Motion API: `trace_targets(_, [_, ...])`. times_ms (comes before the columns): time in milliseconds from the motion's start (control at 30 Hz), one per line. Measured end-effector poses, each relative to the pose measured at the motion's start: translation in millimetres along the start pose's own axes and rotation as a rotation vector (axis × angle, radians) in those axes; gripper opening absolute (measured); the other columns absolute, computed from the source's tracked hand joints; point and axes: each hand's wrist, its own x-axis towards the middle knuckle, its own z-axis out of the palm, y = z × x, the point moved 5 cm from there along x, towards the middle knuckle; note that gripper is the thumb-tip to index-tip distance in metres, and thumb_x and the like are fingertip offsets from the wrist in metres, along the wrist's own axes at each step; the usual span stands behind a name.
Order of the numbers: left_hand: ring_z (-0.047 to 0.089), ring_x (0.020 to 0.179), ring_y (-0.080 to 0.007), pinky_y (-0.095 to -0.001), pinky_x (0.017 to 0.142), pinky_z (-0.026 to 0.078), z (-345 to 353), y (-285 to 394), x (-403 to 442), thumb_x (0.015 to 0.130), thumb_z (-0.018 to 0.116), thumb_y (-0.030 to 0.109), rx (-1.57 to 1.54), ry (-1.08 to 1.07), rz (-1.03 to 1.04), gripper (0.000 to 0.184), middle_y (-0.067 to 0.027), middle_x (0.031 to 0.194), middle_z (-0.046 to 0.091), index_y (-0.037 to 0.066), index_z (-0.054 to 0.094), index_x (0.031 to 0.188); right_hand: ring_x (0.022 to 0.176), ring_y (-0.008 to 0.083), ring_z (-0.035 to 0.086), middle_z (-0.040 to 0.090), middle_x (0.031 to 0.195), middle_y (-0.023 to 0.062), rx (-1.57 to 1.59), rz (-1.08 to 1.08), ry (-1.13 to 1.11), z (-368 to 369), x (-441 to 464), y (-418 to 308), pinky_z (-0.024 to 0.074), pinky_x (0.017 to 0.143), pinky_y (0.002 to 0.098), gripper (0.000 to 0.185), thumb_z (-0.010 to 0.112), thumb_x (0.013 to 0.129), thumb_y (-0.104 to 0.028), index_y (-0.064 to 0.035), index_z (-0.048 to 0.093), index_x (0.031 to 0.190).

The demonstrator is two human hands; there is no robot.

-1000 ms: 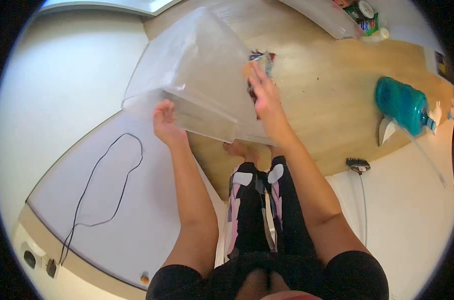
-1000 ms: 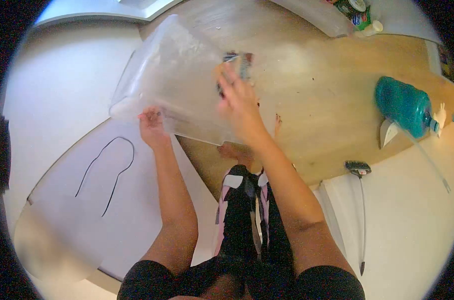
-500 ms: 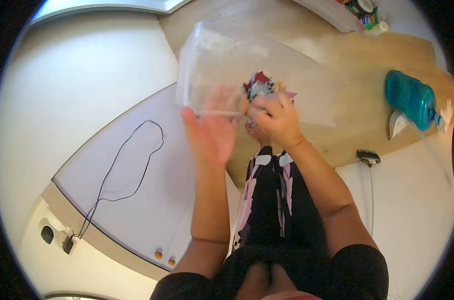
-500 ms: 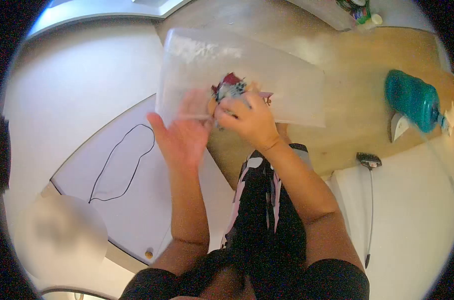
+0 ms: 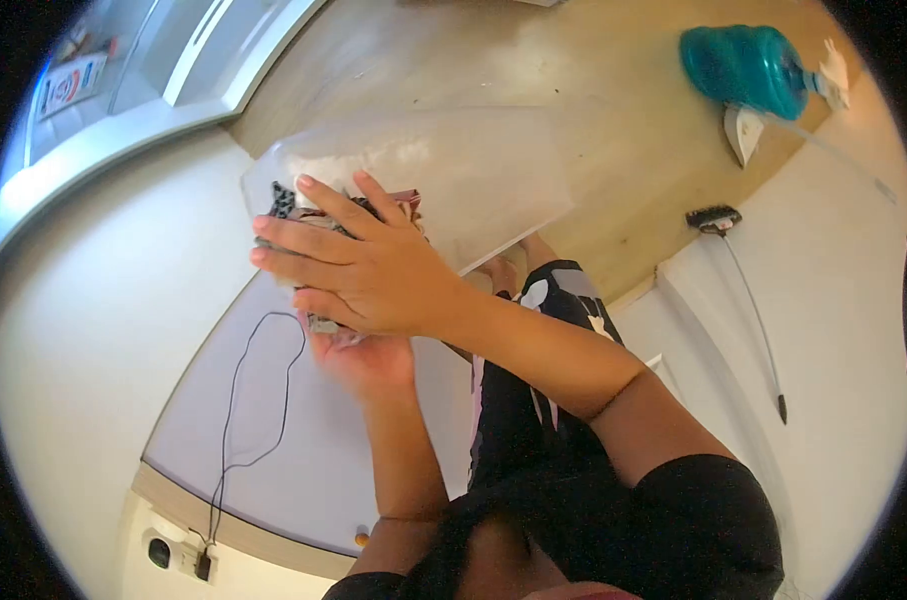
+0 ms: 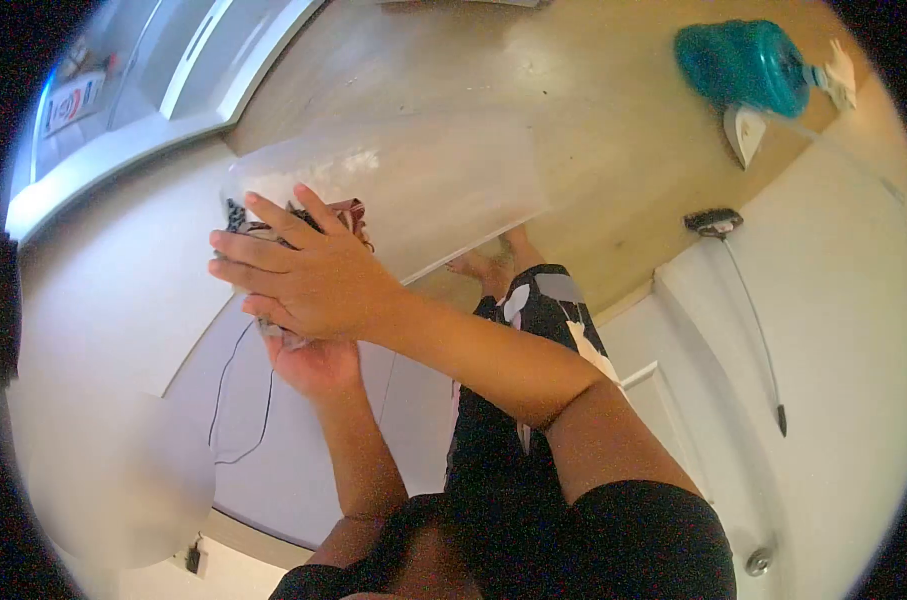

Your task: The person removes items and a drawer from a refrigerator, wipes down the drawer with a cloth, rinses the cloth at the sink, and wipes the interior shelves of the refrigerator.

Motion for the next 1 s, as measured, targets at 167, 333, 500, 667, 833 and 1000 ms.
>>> trace_targets(167, [0.025,0.132,-0.0244,-0.0542,0.107,0.009,9,15,-15,0.094,0.027,0.031,0.134,-0.212,-0.055,0.048,-0.0084,0.143,0.028,0.008,0.029,0.136,0.105,0.0275,0.05,0.05,0.121,0.0122,0.057,0.526,-0.067,-19,-15,114,0.0382,0.086,0.0446,0.037,0.051,0.084,-0.034,-0.0158,0.054,0.117])
trace_targets(333, [0.022,0.133,-0.0242,-0.0563,0.107,0.004,-6,10,-24,0.094,0.028,0.03,0.098,-0.091,-0.095,0.046,-0.0098,0.142,0.029,0.004,0.035,0.132,0.094,0.031,0.055,0.055,0.105,0.0185,-0.145,0.607,0.204,5,-109,260,0.047,0.074,0.0433,0.032,0.049,0.086,-0.027,-0.0095,0.053,0.112])
trace_targets(500, [0.026,0.132,-0.0223,-0.0562,0.107,0.005,-15,19,-17,0.094,0.029,0.03,0.253,-0.207,-0.146,0.045,-0.0096,0.141,0.032,0.003,0.038,0.129,0.102,0.0321,0.052,0.052,0.113,0.0186,-0.109,0.242,0.066,7,-55,78,0.0456,0.079,0.0436,0.031,0.051,0.084,-0.022,-0.0191,0.054,0.114])
trace_targets(667, [0.033,0.128,-0.0214,-0.0568,0.106,0.007,-6,46,-42,0.095,0.027,0.032,0.182,-0.169,-0.108,0.046,-0.0094,0.138,0.037,0.004,0.039,0.129,0.106,0.033,0.051,0.05,0.119,0.0181,-0.322,0.472,-0.03,-7,-61,127,0.0451,0.081,0.0434,0.034,0.051,0.084,-0.024,-0.0153,0.053,0.116])
trace_targets(833, [0.04,0.124,-0.0224,-0.0582,0.106,0.008,11,57,-58,0.096,0.028,0.034,0.293,-0.25,-0.098,0.046,-0.0098,0.133,0.042,0.004,0.039,0.129,0.097,0.0369,0.054,0.059,0.099,0.0208,0.286,1.283,0.05,13,-175,294,0.0391,0.089,0.044,0.042,0.032,0.092,-0.037,-0.0055,0.055,0.107])
trace_targets(1000, [0.039,0.125,-0.0234,-0.0569,0.107,0.006,14,71,-56,0.096,0.028,0.033,0.214,-0.194,-0.044,0.046,-0.0107,0.133,0.043,0.003,0.039,0.129,0.096,0.0351,0.056,0.061,0.098,0.0188,-0.172,1.457,-0.06,-4,-245,302,0.0399,0.09,0.0385,0.043,0.037,0.091,-0.039,-0.0039,0.053,0.11])
